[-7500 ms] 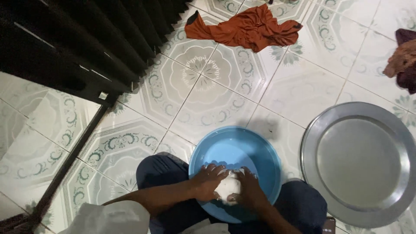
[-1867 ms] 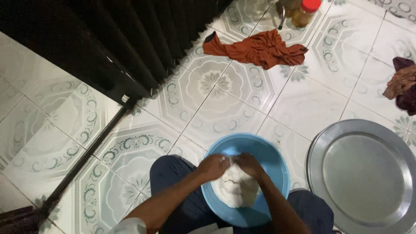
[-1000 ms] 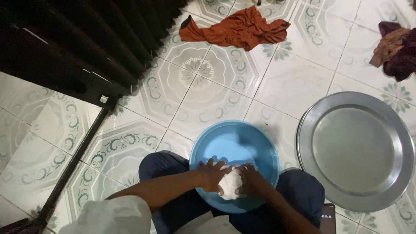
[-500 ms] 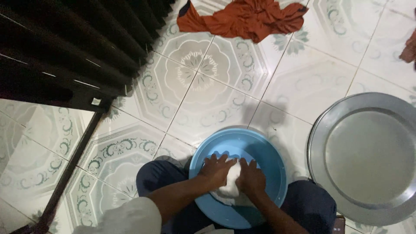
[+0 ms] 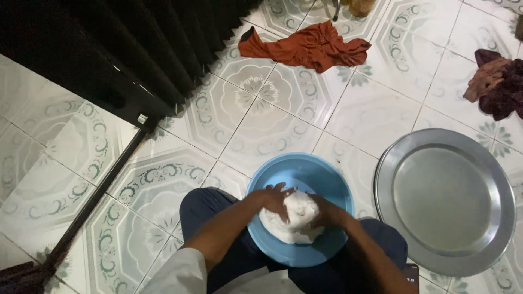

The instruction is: Kneading a ball of dough by hand in a plastic bowl on the floor.

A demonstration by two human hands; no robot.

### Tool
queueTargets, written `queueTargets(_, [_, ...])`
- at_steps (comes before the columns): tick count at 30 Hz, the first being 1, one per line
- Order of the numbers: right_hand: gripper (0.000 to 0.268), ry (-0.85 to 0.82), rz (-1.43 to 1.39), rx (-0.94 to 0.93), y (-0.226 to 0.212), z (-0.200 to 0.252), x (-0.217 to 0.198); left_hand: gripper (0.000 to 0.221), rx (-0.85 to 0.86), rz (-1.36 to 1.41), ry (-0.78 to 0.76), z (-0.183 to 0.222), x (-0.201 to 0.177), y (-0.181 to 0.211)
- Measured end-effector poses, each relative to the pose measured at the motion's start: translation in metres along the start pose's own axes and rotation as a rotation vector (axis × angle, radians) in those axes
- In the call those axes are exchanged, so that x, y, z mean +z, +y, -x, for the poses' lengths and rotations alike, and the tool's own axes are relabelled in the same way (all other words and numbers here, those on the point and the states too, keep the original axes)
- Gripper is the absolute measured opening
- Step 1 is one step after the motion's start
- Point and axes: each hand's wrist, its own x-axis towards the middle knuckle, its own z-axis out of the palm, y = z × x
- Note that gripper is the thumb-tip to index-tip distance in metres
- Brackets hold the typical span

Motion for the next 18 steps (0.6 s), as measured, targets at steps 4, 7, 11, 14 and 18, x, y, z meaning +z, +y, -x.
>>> queueTargets(4, [0.108,0.066,-0.012,-0.131,0.022,-0.007,0.028,0.137,-0.036,-0.088,0.0,0.073,-0.01,0.057])
queueTargets(7, [0.098,0.106,0.172,-0.174,0.048,-0.02,0.038,0.123,-0.017,-0.132,0.123,0.061,0.004,0.051])
queueTargets(11, [0.09,0.116,0.229,0.123,0.052,-0.035,0.052,0.097,-0.049,-0.032,0.266,0.044,0.018,0.05])
queueTargets(14, [0.083,0.242,0.216,0.141,0.047,-0.049,0.059,0.09,-0.064,-0.151,0.367,0.026,0.019,0.043])
queueTargets(18, [0.077,0.496,0.351,0.173,0.038,-0.048,0.071,0.082,0.007,-0.408,0.57,-0.013,0.031,0.022])
